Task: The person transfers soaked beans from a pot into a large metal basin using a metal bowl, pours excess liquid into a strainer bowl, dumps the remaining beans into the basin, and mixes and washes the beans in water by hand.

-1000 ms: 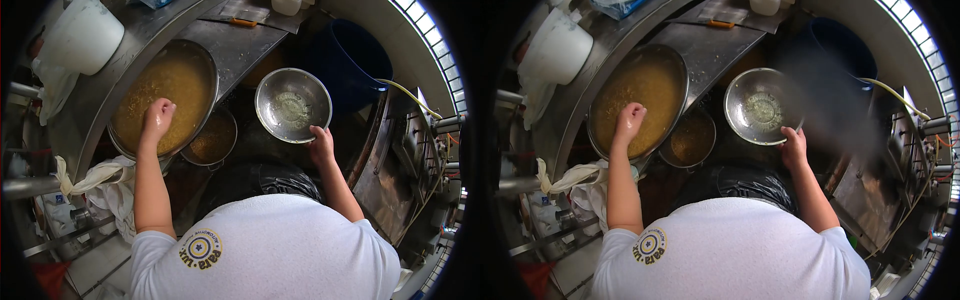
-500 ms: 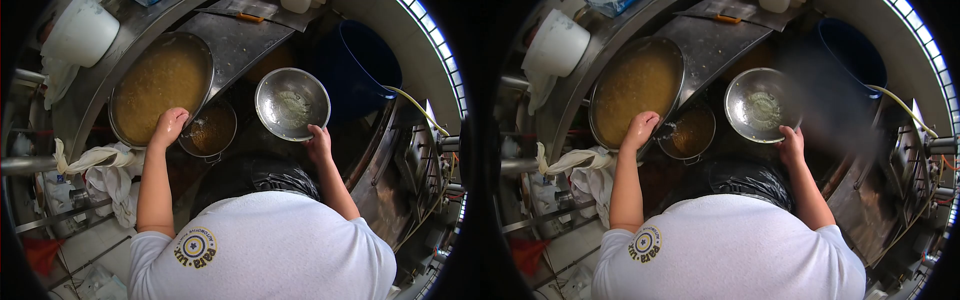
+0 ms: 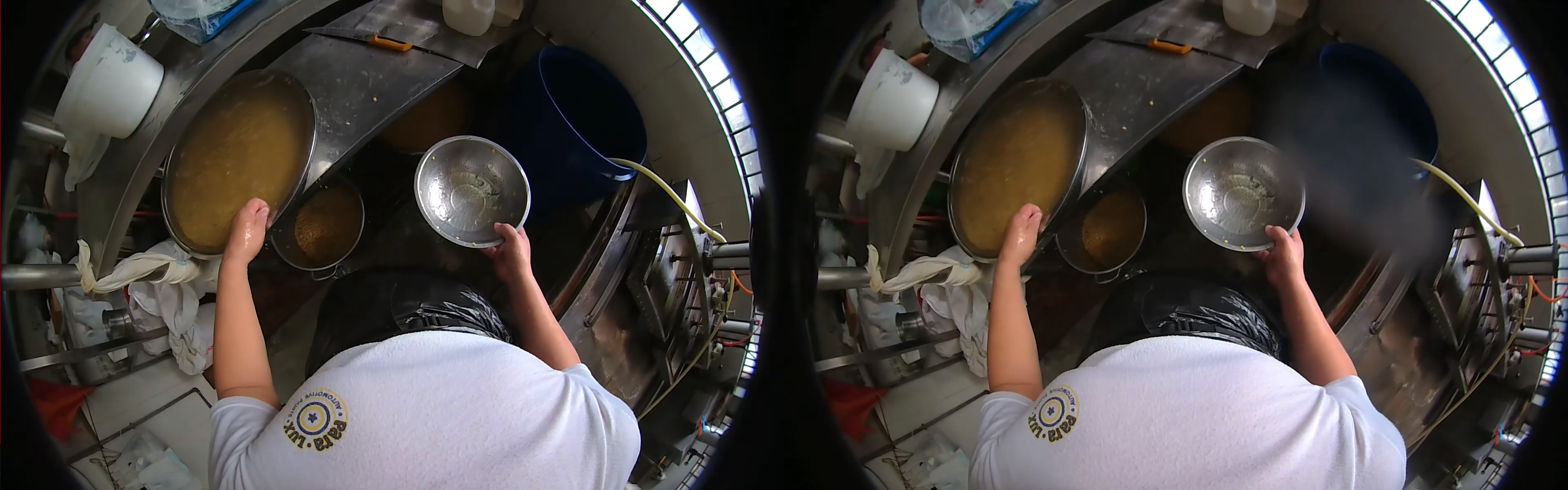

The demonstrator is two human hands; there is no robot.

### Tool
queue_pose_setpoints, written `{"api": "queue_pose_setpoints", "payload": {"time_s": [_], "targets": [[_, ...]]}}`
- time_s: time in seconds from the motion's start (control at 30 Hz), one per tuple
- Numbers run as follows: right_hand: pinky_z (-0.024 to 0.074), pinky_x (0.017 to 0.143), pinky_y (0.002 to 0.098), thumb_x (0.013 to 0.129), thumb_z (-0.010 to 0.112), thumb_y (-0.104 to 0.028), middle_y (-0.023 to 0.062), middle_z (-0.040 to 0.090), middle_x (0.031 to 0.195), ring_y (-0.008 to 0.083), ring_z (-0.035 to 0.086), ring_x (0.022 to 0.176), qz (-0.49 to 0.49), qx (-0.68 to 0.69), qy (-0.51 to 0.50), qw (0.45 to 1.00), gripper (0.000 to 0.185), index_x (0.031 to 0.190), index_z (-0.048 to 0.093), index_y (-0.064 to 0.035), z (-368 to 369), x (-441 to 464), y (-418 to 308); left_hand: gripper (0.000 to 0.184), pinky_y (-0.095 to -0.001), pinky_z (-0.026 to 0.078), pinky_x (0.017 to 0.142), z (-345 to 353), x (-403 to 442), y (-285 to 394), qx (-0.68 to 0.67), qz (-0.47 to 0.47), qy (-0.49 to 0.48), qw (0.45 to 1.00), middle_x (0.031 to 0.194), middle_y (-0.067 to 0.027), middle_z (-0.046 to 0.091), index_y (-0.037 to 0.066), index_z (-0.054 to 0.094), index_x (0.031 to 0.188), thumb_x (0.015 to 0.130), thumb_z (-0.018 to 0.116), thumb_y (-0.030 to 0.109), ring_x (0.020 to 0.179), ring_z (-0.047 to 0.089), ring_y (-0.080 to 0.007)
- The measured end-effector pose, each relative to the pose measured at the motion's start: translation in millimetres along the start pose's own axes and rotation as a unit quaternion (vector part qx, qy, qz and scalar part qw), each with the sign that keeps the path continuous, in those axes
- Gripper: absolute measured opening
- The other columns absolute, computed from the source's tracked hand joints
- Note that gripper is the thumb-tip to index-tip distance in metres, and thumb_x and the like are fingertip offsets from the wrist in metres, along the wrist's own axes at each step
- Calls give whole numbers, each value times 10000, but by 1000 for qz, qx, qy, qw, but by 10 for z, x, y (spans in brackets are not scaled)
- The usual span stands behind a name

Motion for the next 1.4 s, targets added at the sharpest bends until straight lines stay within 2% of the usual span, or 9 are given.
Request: {"api": "queue_pose_setpoints", "payload": {"time_s": [0.07,0.2,0.3,0.43,0.63,0.93,1.07,1.17,1.4], "targets": [[654,702,417,903,598,-89,123,646,1192,258,705,955,3,3,8,1000,438,1329,513,-38,26,47,-63,113,-386,505,777,15,30,-22,41,-11,25,999,860,-178,634,0,618,995,990,552,91,799,616,-333],[651,758,461,906,592,-93,128,641,1221,283,704,1006,10,-17,17,1000,473,1365,489,-48,134,277,-122,120,-415,506,818,70,92,-25,32,-55,57,996,927,-199,657,-8,622,1019,986,561,90,867,625,-370],[632,824,511,909,589,-114,148,633,1249,309,704,1041,32,-16,9,999,517,1407,458,-60,366,494,-176,167,-498,502,908,100,122,15,134,4,247,960,1092,-207,678,15,665,1090,977,576,99,1019,615,-429],[630,815,508,915,587,-139,151,626,1266,312,704,1043,36,-30,20,999,515,1408,456,-61,738,804,-303,196,-498,509,925,67,102,151,150,34,278,948,1130,-199,683,-18,663,1103,961,607,105,1045,624,-417],[639,762,433,943,571,-132,198,684,957,306,707,787,49,-21,78,996,301,1171,527,59,1219,1304,-598,199,-511,504,910,43,100,213,136,25,322,937,1105,-192,668,-11,647,1119,939,634,70,1022,621,-409],[674,778,458,941,604,-96,191,652,1109,327,727,886,-32,-7,14,999,337,1239,506,28,1831,2528,-1023,104,-513,486,822,41,121,229,155,-17,325,933,964,-171,643,17,618,1010,941,636,93,925,598,-405],[662,803,485,940,620,-100,178,624,1166,328,698,966,-24,-26,-41,999,377,1285,496,-12,2333,3081,-1230,124,-513,484,767,82,153,224,173,-57,355,917,892,-175,641,17,622,945,955,651,138,860,599,-411],[653,814,505,938,630,-93,161,603,1195,331,668,1024,-34,-33,-78,996,366,1276,505,-31,2737,3581,-1345,308,-529,467,697,122,138,142,198,-162,401,880,788,-198,619,11,586,794,1001,631,236,739,586,-432],[675,792,509,934,641,-60,153,549,1191,349,628,1044,-12,-51,-88,995,280,1190,543,-1,3456,4587,-1595,415,-540,449,688,166,112,49,217,-304,441,816,740,-247,594,-15,551,771,1031,560,310,724,572,-472]]}}
Point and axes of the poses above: each hand's wrist, its own x-axis towards the middle knuckle, its own z-axis out of the palm, y = z × x, the point moved 3 cm from there along x, towards the middle knuckle
